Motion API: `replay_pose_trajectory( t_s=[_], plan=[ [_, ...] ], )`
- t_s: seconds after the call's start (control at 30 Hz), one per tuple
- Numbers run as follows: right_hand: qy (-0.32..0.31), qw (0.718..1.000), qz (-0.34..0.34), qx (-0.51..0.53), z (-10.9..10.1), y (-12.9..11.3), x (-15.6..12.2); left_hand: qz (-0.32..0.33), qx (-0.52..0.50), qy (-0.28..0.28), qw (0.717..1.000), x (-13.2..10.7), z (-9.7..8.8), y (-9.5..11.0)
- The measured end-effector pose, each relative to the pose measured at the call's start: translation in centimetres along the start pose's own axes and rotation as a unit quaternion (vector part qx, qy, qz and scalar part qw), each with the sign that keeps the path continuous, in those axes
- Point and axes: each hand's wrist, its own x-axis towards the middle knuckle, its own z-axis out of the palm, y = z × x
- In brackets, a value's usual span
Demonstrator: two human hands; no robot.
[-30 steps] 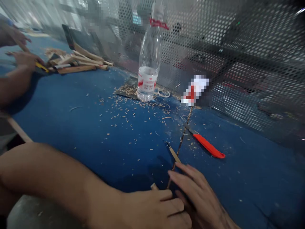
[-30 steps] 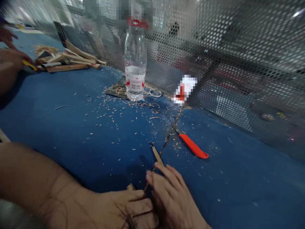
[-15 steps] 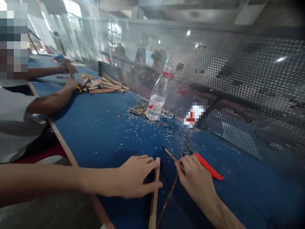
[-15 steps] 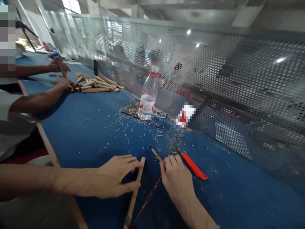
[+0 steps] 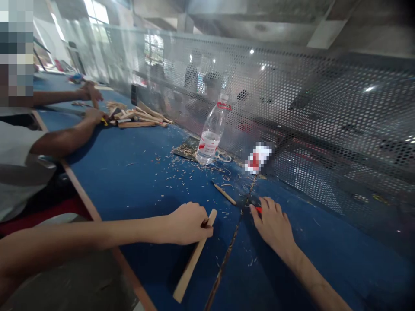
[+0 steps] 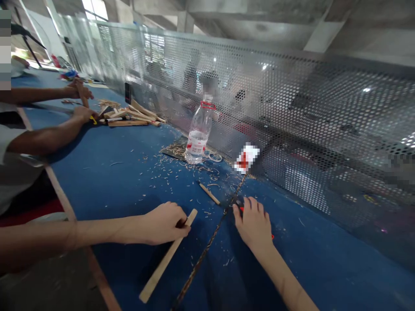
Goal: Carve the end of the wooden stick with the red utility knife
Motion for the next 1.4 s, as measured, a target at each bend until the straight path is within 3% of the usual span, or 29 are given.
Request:
replay_pose_trajectory(
  t_s=[0.07,0.17,0.37,0.63,0.77,0.93,1.1,1.23,1.4],
  plan=[
    [0.002,1.000,0.022,0.019,0.4,1.5,-1.2,-0.009,-0.101,-0.048,0.994,0.3,0.0,0.0],
    [0.013,0.998,0.031,0.054,0.5,2.3,-2.2,-0.026,-0.254,-0.099,0.962,1.0,0.5,0.5],
    [0.052,0.992,0.045,0.101,-0.5,1.8,-3.0,-0.039,-0.411,-0.107,0.905,2.5,2.0,1.8],
    [0.055,0.989,0.051,0.124,-1.3,1.2,-4.3,-0.061,-0.466,-0.079,0.879,3.0,2.4,0.8],
    [0.054,0.989,0.033,0.130,-1.3,1.0,-4.4,-0.046,-0.480,-0.098,0.870,2.6,2.3,0.9],
    [0.065,0.989,0.052,0.119,-1.0,1.3,-4.6,-0.023,-0.499,-0.078,0.863,2.7,3.1,0.5],
    [0.027,0.987,0.031,0.154,-2.1,0.4,-4.6,-0.001,-0.492,-0.101,0.865,2.9,3.2,0.2],
    [0.037,0.979,-0.024,0.197,-2.7,-2.0,-5.1,0.001,-0.459,-0.099,0.883,2.7,3.6,0.4],
    [0.065,0.973,-0.138,0.174,-1.8,-4.3,-5.6,-0.020,-0.410,-0.060,0.910,2.6,4.6,0.2]
  ],
)
